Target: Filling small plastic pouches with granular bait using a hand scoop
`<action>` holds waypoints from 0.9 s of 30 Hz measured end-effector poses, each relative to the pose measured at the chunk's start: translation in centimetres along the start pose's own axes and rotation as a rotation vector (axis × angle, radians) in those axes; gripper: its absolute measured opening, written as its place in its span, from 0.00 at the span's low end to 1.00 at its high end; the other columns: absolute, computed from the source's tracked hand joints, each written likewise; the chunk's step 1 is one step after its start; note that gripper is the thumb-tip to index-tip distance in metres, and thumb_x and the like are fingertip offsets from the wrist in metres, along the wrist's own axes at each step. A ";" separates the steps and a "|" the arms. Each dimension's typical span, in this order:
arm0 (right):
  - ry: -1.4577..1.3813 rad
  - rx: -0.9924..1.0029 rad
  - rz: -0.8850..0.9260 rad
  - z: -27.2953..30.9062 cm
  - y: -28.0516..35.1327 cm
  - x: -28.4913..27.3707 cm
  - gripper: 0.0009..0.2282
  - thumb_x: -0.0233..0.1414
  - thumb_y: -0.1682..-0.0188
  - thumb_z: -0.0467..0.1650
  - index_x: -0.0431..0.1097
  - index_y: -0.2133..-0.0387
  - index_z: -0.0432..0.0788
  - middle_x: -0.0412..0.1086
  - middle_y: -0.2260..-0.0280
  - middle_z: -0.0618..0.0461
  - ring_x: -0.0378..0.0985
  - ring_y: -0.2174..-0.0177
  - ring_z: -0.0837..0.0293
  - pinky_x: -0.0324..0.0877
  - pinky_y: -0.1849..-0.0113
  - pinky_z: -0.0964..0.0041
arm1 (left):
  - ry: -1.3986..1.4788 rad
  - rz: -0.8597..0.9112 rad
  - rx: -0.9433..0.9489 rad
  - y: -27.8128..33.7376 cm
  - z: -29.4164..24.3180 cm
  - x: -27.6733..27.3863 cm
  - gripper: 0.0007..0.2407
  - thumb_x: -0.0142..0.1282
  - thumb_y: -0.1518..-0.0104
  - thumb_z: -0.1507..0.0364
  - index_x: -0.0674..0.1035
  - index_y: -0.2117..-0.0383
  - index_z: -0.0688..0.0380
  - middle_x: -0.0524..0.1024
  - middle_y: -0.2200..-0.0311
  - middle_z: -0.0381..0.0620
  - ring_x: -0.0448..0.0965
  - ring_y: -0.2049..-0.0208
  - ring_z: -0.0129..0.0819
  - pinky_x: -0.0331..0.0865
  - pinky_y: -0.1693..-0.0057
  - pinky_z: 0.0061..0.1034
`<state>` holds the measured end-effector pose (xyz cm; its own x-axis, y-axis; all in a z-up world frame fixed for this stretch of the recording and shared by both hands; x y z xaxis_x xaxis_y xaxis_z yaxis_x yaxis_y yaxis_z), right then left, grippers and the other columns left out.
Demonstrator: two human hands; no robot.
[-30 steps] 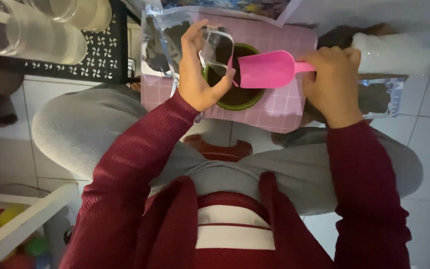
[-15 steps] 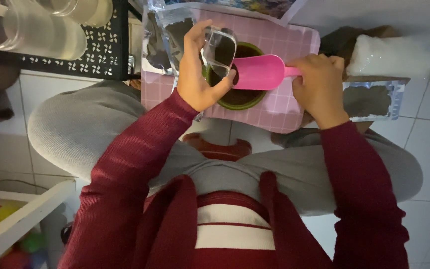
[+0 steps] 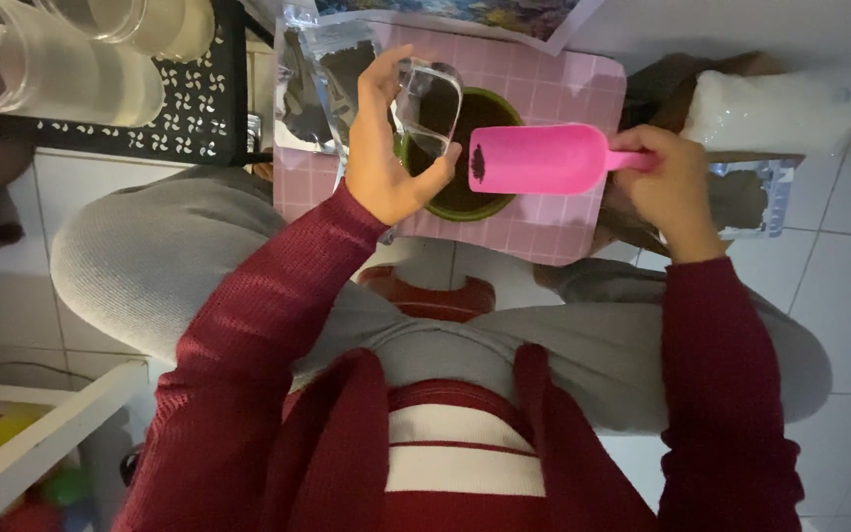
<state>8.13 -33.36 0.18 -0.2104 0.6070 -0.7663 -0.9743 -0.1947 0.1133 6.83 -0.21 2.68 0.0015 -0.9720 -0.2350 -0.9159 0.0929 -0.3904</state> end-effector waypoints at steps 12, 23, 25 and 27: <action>-0.093 0.021 -0.168 0.0 2.1 -4.8 0.13 0.57 0.55 0.16 0.76 0.57 0.34 0.73 0.65 0.48 0.70 0.67 0.58 0.66 0.63 0.67 | 0.047 0.022 -0.032 -0.5 -0.6 0.6 0.36 0.64 0.50 0.82 0.55 0.36 0.55 0.65 0.40 0.58 0.73 0.39 0.51 0.66 0.28 0.44; -0.056 -0.232 -0.276 3.3 1.9 -8.5 0.13 0.55 0.58 0.11 0.76 0.59 0.27 0.71 0.63 0.45 0.64 0.64 0.54 0.62 0.56 0.63 | 0.035 0.092 -0.105 0.0 0.4 1.9 0.37 0.67 0.52 0.81 0.54 0.36 0.57 0.66 0.40 0.58 0.73 0.37 0.53 0.66 0.29 0.48; -0.016 -0.287 -0.301 4.3 1.8 -9.0 0.13 0.58 0.58 0.12 0.77 0.60 0.27 0.71 0.65 0.45 0.63 0.65 0.53 0.61 0.54 0.61 | 0.077 0.109 -0.128 -0.3 -0.2 2.1 0.37 0.67 0.53 0.83 0.55 0.37 0.54 0.67 0.40 0.55 0.72 0.37 0.51 0.66 0.29 0.50; -0.035 -0.376 -0.311 5.7 1.8 -9.5 0.12 0.60 0.56 0.10 0.75 0.59 0.25 0.73 0.58 0.40 0.69 0.55 0.45 0.62 0.45 0.54 | 0.034 0.134 -0.094 -0.6 -0.9 2.2 0.36 0.67 0.54 0.83 0.56 0.39 0.59 0.67 0.40 0.55 0.72 0.38 0.49 0.66 0.29 0.42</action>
<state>7.94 -35.13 11.27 0.0770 0.7048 -0.7052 -0.8963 -0.2609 -0.3586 7.01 -2.62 3.20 -0.1357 -0.9591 -0.2484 -0.9406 0.2035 -0.2718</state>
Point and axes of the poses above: each hand's wrist, its own y-axis away from the middle knuckle, its own x-axis out of the palm, z = x × y, the point moved 6 cm from there along -y, towards the middle knuckle
